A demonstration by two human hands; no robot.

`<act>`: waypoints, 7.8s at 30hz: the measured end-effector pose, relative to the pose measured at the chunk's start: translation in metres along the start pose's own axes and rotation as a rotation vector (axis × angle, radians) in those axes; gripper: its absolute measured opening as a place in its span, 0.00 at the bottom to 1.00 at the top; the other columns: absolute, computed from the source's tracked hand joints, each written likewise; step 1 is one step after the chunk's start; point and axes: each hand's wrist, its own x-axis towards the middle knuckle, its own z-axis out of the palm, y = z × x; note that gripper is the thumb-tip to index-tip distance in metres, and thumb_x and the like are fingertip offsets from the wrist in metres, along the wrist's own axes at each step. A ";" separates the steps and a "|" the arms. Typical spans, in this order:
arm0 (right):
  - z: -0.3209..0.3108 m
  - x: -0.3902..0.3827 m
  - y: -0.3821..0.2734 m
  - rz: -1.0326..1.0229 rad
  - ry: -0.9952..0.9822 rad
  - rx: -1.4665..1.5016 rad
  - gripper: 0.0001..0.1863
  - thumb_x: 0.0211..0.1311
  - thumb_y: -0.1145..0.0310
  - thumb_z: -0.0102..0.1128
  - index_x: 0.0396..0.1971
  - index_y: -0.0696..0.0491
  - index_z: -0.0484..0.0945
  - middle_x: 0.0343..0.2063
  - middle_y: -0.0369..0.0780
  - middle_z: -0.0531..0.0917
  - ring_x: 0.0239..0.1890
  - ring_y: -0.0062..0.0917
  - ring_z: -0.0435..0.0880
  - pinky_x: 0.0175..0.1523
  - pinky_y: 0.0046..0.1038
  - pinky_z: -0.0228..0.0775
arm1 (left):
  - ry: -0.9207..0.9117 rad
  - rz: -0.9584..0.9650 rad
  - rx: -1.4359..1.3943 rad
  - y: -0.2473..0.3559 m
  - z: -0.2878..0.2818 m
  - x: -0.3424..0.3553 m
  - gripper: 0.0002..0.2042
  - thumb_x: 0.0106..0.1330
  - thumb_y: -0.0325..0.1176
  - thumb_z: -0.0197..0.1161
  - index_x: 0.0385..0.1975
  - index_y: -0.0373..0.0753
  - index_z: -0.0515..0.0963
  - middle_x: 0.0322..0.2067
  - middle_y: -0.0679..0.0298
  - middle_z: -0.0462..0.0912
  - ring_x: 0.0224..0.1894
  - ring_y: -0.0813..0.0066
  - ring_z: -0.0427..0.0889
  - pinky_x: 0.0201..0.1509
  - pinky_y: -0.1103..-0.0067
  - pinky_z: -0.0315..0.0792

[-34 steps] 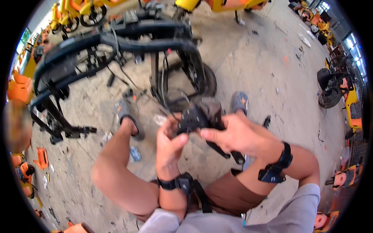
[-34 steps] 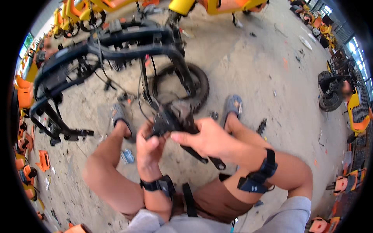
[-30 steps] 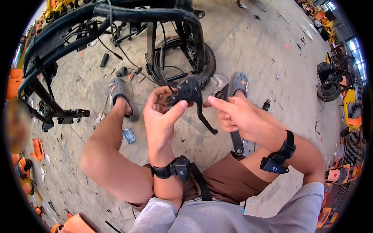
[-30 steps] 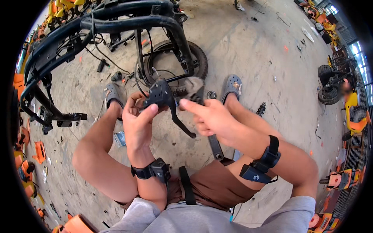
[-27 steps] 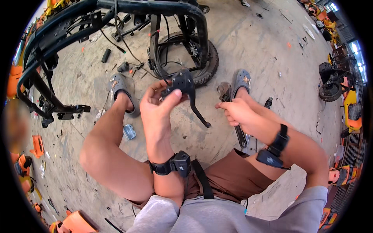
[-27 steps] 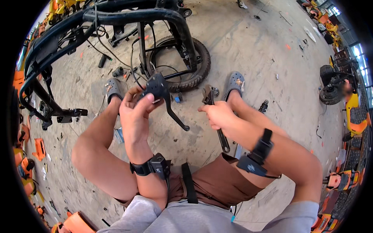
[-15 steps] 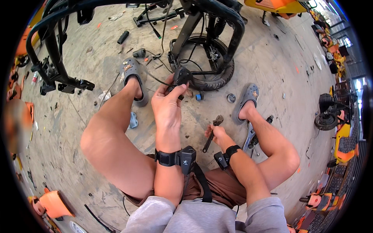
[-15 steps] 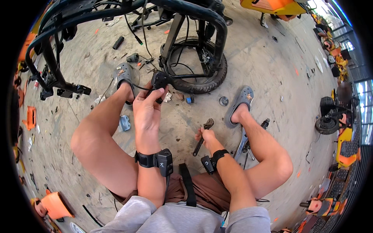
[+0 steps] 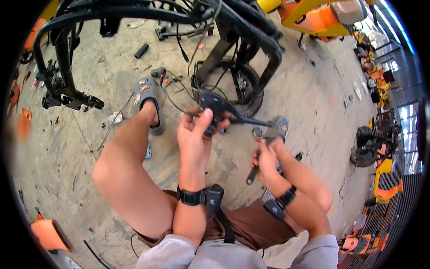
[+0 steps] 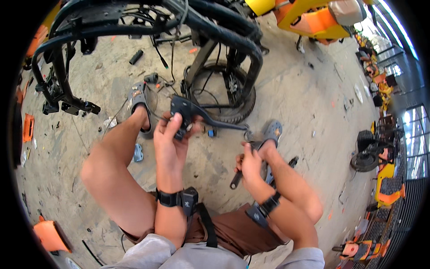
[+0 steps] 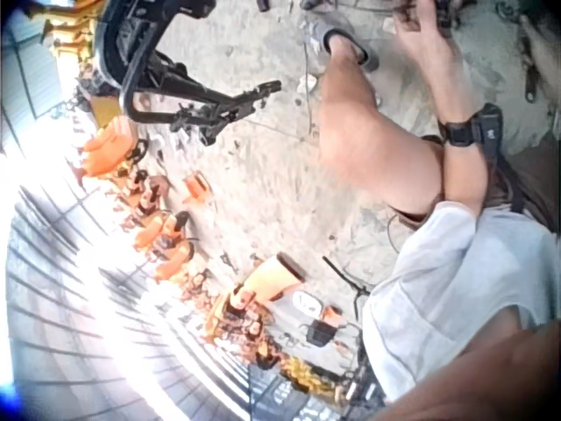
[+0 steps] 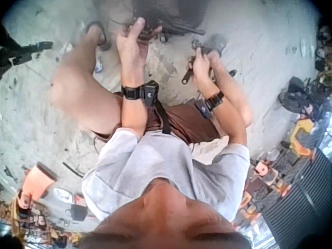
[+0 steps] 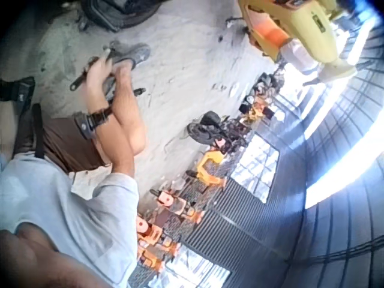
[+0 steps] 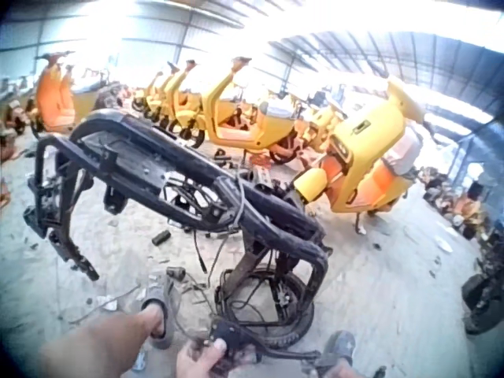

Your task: The person uses pliers to adjust a small black plastic component attached to a wire. They repeatedly squeeze and release the pliers on the component while sitting on the floor in a workshop.

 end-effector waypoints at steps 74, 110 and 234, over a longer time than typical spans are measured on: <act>0.038 -0.131 -0.079 -1.056 -0.138 -0.790 0.19 0.64 0.77 0.56 0.52 0.71 0.71 0.43 0.55 0.82 0.29 0.40 0.83 0.32 0.29 0.75 | -0.045 -0.093 0.476 -0.012 0.040 -0.040 0.16 0.73 0.36 0.50 0.50 0.29 0.75 0.15 0.70 0.72 0.07 0.88 0.61 0.09 0.86 0.51; 0.034 -0.125 -0.077 -1.313 0.000 -0.937 0.29 0.58 0.78 0.60 0.62 0.63 0.68 0.26 0.40 0.73 0.19 0.28 0.73 0.22 0.27 0.69 | -0.024 -0.253 0.373 -0.028 0.027 -0.029 0.14 0.72 0.35 0.47 0.42 0.30 0.75 0.19 0.65 0.74 0.05 0.83 0.61 0.06 0.84 0.49; 0.000 -0.137 -0.075 -0.277 -0.435 0.021 0.15 0.64 0.69 0.64 0.45 0.63 0.80 0.23 0.34 0.82 0.26 0.14 0.80 0.30 0.17 0.65 | -0.338 -0.166 0.299 -0.060 0.016 -0.026 0.30 0.68 0.49 0.59 0.59 0.28 0.67 0.47 0.54 0.78 0.48 0.65 0.78 0.51 0.70 0.75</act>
